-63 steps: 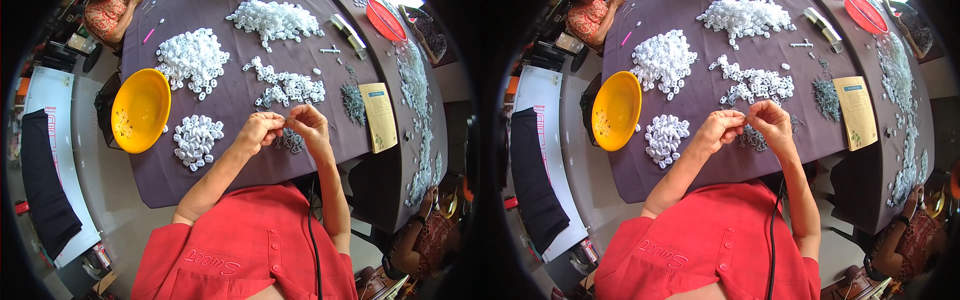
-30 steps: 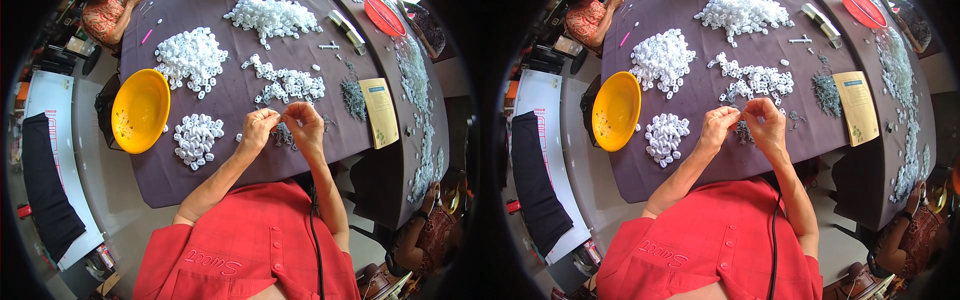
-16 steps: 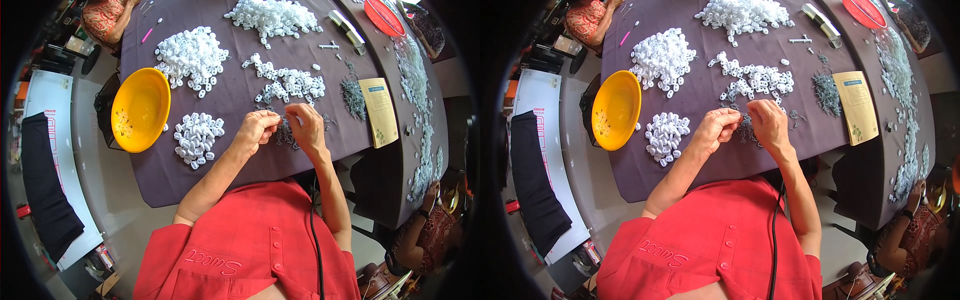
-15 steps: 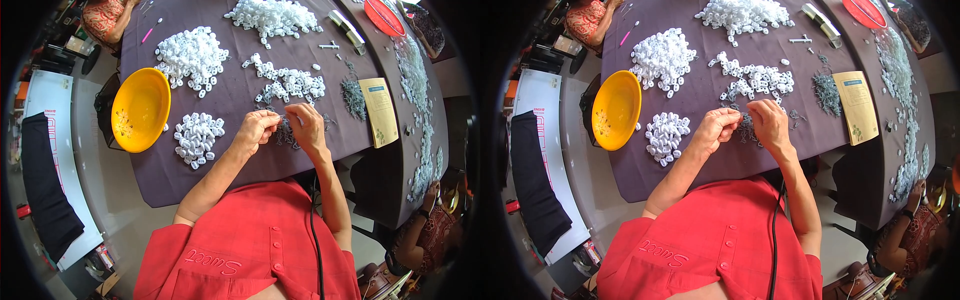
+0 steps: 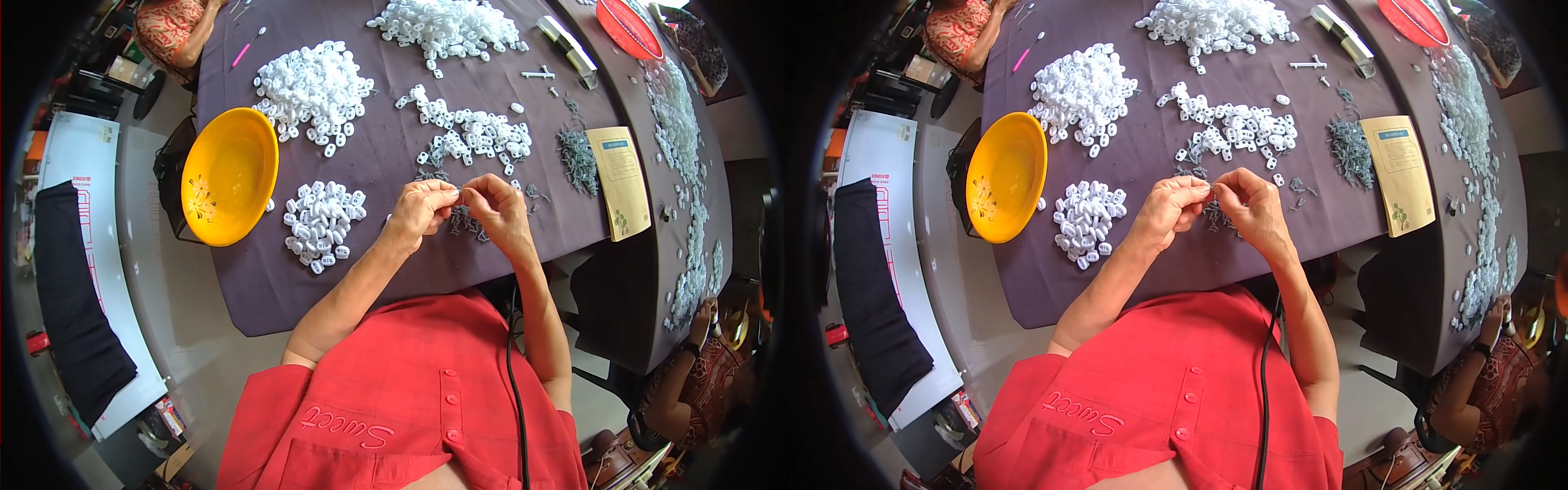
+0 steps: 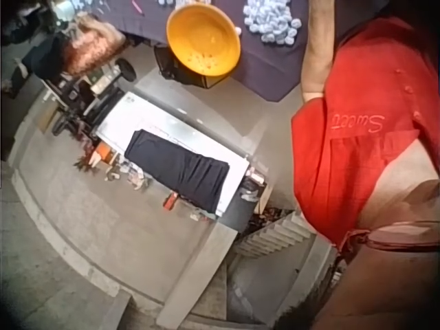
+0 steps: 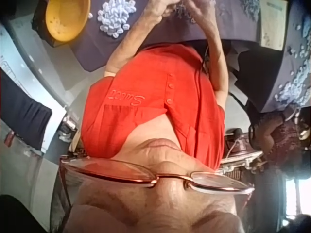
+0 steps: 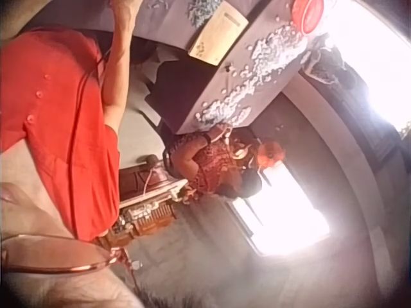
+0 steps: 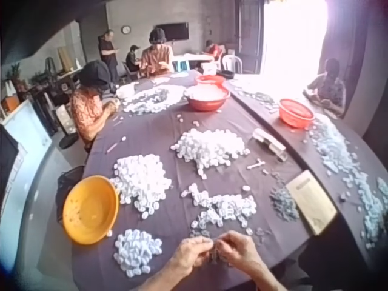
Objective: The person assembles small plastic fasteners by picking up plastic clips and pins from piles on the table, pressing the pins into the clips by hand, and placing the assembled pieces back onto the table.
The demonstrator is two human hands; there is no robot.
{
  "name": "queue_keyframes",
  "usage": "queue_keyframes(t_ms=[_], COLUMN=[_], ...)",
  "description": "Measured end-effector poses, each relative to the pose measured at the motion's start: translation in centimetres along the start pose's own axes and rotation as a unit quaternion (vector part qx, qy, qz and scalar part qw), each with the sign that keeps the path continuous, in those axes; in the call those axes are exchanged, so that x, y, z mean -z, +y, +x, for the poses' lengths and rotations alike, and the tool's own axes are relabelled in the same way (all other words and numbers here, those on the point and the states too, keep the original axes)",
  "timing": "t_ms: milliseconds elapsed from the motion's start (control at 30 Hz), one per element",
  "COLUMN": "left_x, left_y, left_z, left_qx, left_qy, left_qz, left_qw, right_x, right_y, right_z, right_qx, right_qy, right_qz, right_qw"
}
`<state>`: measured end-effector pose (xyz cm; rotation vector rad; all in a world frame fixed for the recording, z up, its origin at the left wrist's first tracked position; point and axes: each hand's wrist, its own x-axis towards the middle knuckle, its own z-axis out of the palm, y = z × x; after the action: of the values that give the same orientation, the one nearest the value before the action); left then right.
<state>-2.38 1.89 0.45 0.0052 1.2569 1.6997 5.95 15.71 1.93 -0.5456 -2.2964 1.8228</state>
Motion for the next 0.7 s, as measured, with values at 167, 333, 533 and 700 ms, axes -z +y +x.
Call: queue_keyframes(t_ms=[167,333,533,700], left_x=[0.8,1.1,0.6,0.6], left_y=[-0.2,-0.4,0.4,-0.1], left_z=[0.3,0.4,-0.2,-0.3], left_qx=[0.079,0.141,0.037,0.019], left_qy=[-0.059,-0.118,-0.027,-0.021], left_qz=[-0.129,-0.241,-0.055,-0.050], left_qw=[0.987,0.953,0.997,0.998], right_x=[-0.2,-0.2,0.6,0.2], right_y=[0.3,0.6,1.6,-0.3], right_z=[-0.1,0.3,0.5,0.0], right_qx=[0.058,0.197,0.233,0.152], right_qy=[0.011,0.032,0.060,0.024], right_qz=[-0.012,-0.096,-0.254,-0.058], right_qw=[0.998,0.975,0.937,0.986])
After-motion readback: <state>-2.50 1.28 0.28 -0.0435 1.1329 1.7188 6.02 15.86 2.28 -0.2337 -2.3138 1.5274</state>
